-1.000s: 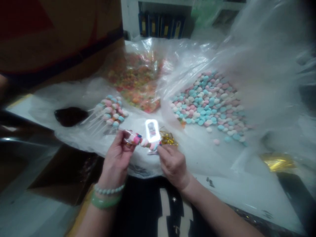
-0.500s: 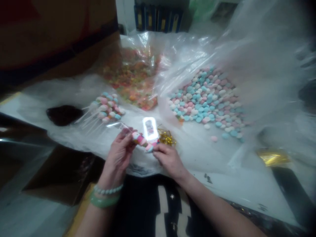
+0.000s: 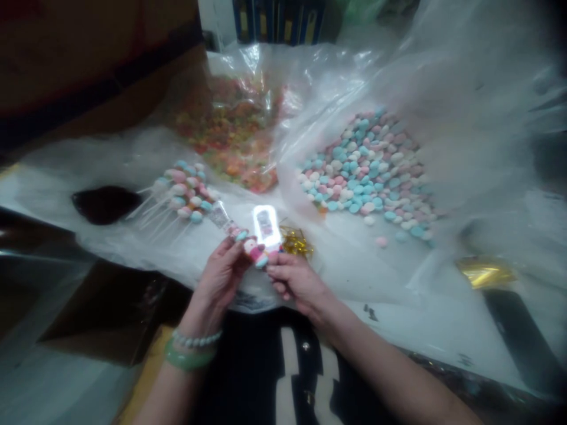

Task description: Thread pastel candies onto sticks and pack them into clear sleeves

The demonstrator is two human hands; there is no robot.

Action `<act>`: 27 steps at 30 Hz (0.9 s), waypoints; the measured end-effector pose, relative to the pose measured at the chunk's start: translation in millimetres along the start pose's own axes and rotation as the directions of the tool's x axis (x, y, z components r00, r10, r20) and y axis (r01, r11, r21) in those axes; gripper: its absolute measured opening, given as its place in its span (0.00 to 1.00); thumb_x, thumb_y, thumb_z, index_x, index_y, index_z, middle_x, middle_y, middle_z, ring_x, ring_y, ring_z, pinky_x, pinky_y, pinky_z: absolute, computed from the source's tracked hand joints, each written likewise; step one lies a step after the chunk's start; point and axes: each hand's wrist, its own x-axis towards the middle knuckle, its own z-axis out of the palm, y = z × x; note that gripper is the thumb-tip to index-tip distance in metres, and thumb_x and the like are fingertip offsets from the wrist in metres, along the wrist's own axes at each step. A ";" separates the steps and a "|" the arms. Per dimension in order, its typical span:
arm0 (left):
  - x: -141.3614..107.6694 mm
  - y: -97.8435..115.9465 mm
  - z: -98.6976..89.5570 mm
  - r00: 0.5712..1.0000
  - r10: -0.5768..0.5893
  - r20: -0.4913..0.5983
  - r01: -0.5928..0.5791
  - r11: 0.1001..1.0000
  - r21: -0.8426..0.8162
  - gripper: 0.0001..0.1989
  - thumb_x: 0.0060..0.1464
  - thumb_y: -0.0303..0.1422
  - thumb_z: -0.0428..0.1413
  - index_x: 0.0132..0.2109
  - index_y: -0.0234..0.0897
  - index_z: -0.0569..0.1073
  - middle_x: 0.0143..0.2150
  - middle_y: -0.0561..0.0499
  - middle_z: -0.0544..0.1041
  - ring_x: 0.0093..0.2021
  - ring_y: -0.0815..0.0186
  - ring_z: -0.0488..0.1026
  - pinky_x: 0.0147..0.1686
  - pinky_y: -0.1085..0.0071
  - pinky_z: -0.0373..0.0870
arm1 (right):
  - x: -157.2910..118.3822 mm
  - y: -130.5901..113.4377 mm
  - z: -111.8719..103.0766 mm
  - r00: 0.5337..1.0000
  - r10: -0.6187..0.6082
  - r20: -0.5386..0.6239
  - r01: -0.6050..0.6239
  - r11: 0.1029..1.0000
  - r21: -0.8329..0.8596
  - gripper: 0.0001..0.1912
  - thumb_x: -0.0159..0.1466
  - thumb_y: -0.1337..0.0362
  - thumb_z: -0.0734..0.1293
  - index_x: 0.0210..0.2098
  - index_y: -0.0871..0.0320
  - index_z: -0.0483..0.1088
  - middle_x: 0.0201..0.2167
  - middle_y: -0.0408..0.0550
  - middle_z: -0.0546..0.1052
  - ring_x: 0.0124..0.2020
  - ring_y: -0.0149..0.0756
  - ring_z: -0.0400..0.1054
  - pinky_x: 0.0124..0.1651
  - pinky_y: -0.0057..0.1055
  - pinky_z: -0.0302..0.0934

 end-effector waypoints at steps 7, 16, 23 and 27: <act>1.7 4.8 3.7 0.990 -0.094 -0.106 0.085 0.992 -0.090 0.06 0.61 0.29 0.57 0.38 0.29 0.77 0.33 0.43 0.81 0.33 0.61 0.80 0.37 0.68 0.80 | 1.6 4.8 -6.8 0.961 -0.275 0.034 0.266 0.884 -0.384 0.08 0.55 0.62 0.64 0.32 0.55 0.74 0.19 0.37 0.66 0.21 0.30 0.62 0.26 0.27 0.57; 1.9 -12.4 2.5 0.996 0.036 -0.087 -0.035 0.999 0.013 0.08 0.58 0.32 0.60 0.34 0.31 0.77 0.35 0.43 0.81 0.32 0.62 0.79 0.39 0.66 0.80 | 7.3 14.5 -8.6 0.789 -0.612 0.045 0.466 0.549 -0.694 0.08 0.61 0.67 0.63 0.27 0.54 0.70 0.28 0.43 0.74 0.33 0.36 0.68 0.40 0.30 0.58; 7.8 7.4 2.1 0.983 -0.063 -0.171 0.034 0.985 -0.168 0.10 0.61 0.19 0.50 0.37 0.27 0.76 0.38 0.40 0.80 0.39 0.62 0.80 0.42 0.67 0.79 | 5.4 13.2 -8.1 0.812 -0.575 0.101 0.487 0.572 -0.660 0.07 0.62 0.67 0.64 0.29 0.55 0.72 0.28 0.42 0.75 0.33 0.36 0.69 0.41 0.31 0.58; 8.0 9.7 4.2 0.984 -0.049 -0.169 0.010 0.974 -0.225 0.11 0.63 0.19 0.48 0.41 0.28 0.76 0.42 0.40 0.80 0.45 0.58 0.80 0.46 0.65 0.78 | 7.0 13.7 -7.8 0.823 -0.563 0.074 0.455 0.577 -0.678 0.06 0.62 0.67 0.65 0.30 0.54 0.73 0.29 0.43 0.76 0.34 0.36 0.69 0.41 0.31 0.59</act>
